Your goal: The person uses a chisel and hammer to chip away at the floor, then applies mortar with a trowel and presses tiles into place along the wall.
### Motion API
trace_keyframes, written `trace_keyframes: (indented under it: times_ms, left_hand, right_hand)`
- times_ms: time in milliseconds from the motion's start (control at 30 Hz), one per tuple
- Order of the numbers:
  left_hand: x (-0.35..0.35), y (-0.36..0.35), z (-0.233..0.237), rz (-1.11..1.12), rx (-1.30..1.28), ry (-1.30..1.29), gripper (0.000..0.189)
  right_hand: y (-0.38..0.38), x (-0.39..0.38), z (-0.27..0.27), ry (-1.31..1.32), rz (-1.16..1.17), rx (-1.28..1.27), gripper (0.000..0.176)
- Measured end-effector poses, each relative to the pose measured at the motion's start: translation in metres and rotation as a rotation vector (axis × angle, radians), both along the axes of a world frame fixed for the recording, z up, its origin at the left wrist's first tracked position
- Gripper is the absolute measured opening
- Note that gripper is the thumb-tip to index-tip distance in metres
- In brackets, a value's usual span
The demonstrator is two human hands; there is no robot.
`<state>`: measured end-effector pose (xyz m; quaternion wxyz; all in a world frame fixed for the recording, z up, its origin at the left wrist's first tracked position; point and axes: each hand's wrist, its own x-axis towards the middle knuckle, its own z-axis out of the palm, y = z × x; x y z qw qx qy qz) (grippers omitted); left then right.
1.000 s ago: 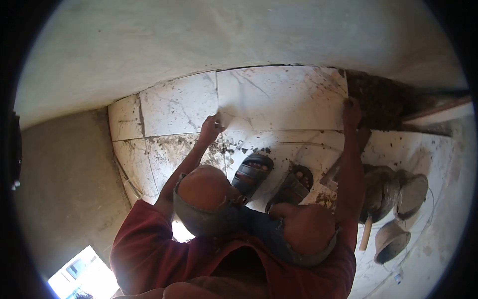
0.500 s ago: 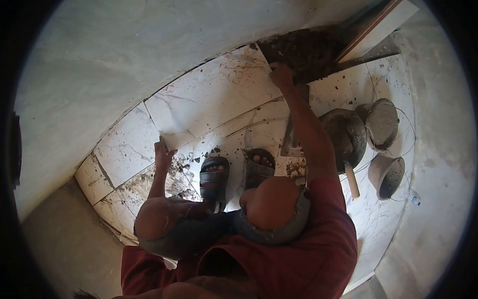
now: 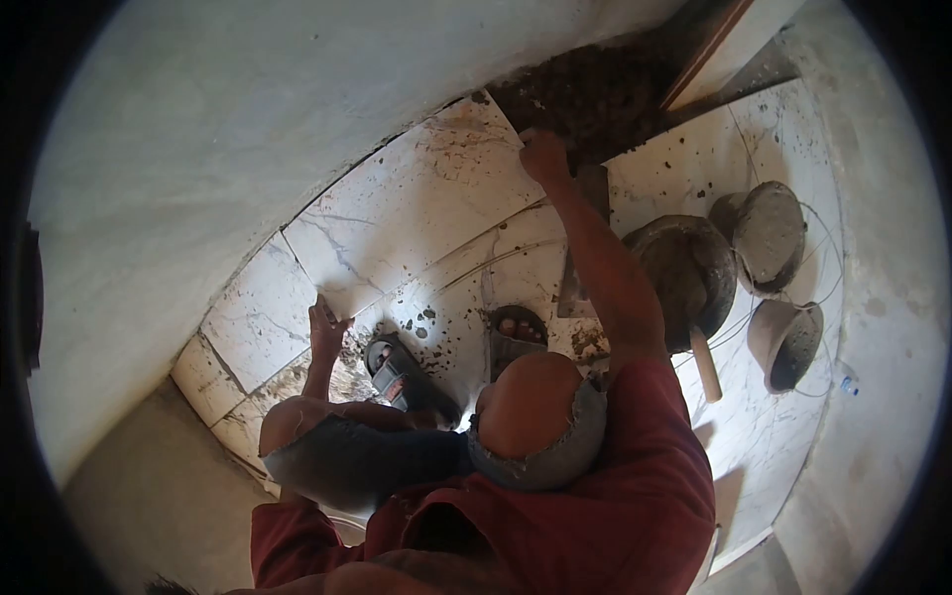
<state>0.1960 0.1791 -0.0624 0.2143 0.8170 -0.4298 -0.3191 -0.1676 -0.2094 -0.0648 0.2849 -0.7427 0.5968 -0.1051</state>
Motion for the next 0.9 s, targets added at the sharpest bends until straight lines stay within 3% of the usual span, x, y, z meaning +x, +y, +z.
trace_keyframes:
  times_ms: [300,367,433,500,567,800,900]
  left_hand:
    - [-0.002,-0.004,0.006,0.017,0.031,0.069,0.083]
    - [0.001,-0.001,0.003,0.029,-0.03,0.117,0.082]
    - [-0.003,-0.005,0.012,-0.011,0.038,-0.044,0.084]
    - [0.0,0.002,0.004,0.011,-0.003,0.003,0.084]
    - [0.001,0.001,0.001,0.013,-0.064,0.046,0.085]
    - [0.01,0.001,0.004,-0.078,-0.041,0.014,0.082]
    - [0.01,0.002,0.007,-0.129,-0.043,-0.024,0.083]
  right_hand:
    - [-0.004,0.001,-0.008,0.06,0.077,-0.038,0.027]
    - [-0.003,0.005,-0.009,0.219,0.139,-0.1,0.026]
    - [0.003,0.009,-0.007,0.225,0.138,-0.114,0.022]
    - [0.012,0.012,-0.006,0.231,0.143,-0.116,0.019]
    - [0.018,0.014,-0.006,0.276,0.137,-0.172,0.03]
    - [0.064,-0.01,-0.012,0.116,0.128,-0.325,0.037]
    - [0.081,-0.021,-0.019,0.138,-0.02,-0.308,0.041]
